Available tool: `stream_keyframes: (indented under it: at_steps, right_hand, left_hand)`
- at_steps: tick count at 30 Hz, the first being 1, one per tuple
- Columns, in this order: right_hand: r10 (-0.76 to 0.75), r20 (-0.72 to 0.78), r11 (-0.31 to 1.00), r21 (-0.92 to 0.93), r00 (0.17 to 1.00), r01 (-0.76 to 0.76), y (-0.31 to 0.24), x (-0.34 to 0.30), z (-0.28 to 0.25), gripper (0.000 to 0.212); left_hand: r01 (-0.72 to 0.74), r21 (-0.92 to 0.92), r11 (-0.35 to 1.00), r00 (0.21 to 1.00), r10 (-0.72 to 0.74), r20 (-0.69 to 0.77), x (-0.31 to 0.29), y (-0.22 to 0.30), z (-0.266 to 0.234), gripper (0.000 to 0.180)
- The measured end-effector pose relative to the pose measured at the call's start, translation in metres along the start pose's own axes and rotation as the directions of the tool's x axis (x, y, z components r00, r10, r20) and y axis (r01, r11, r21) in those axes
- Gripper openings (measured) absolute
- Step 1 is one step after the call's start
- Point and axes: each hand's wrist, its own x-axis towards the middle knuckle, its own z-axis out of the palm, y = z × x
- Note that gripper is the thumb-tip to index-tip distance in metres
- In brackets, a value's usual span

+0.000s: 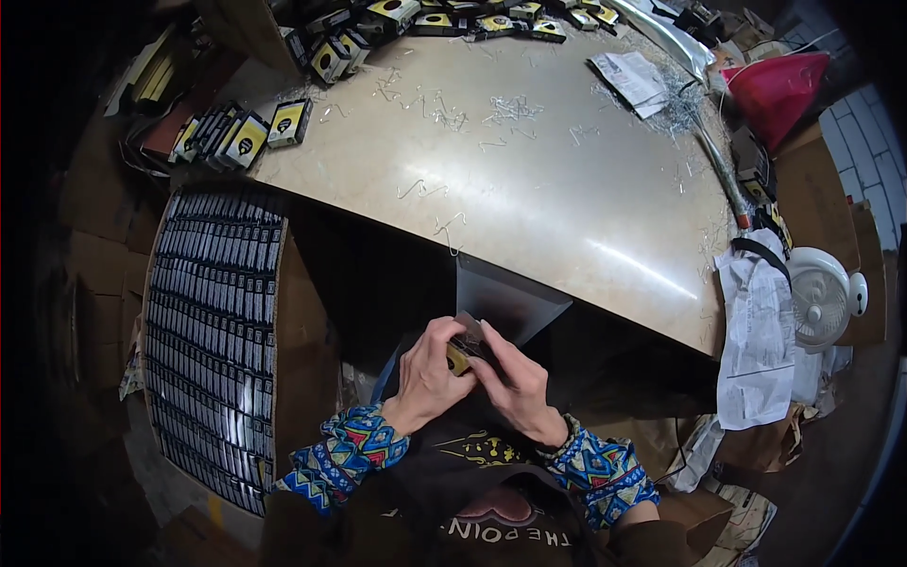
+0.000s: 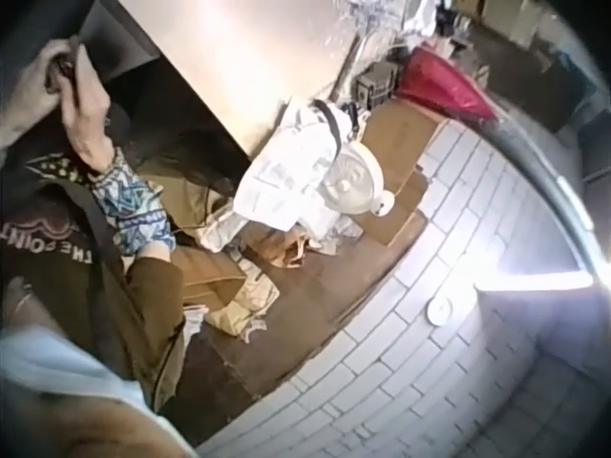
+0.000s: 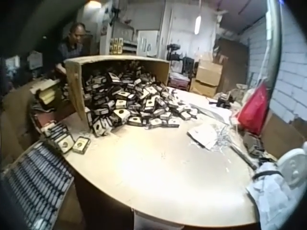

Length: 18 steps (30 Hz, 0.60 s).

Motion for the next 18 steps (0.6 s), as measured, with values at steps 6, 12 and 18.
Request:
stream_keyframes:
  at_steps: [6, 12, 18]
  right_hand:
    - [0.138, -0.057, 0.980, 0.153, 0.989, -0.128, -0.007, 0.013, 0.002, 0.020]
    - [0.334, -0.066, 0.917, 0.256, 0.940, -0.308, -0.015, 0.021, 0.001, 0.019]
    - [0.396, -0.068, 0.870, 0.348, 0.916, -0.350, -0.021, 0.028, 0.001, 0.021]
  left_hand:
    - [0.179, 0.036, 0.983, 0.984, -0.178, -0.026, 0.021, 0.016, -0.001, 0.074]
    - [0.175, 0.005, 0.985, 0.985, -0.175, 0.002, 0.021, 0.017, -0.002, 0.071]
    - [0.055, 0.052, 0.997, 0.998, -0.054, -0.021, 0.028, 0.010, -0.007, 0.072]
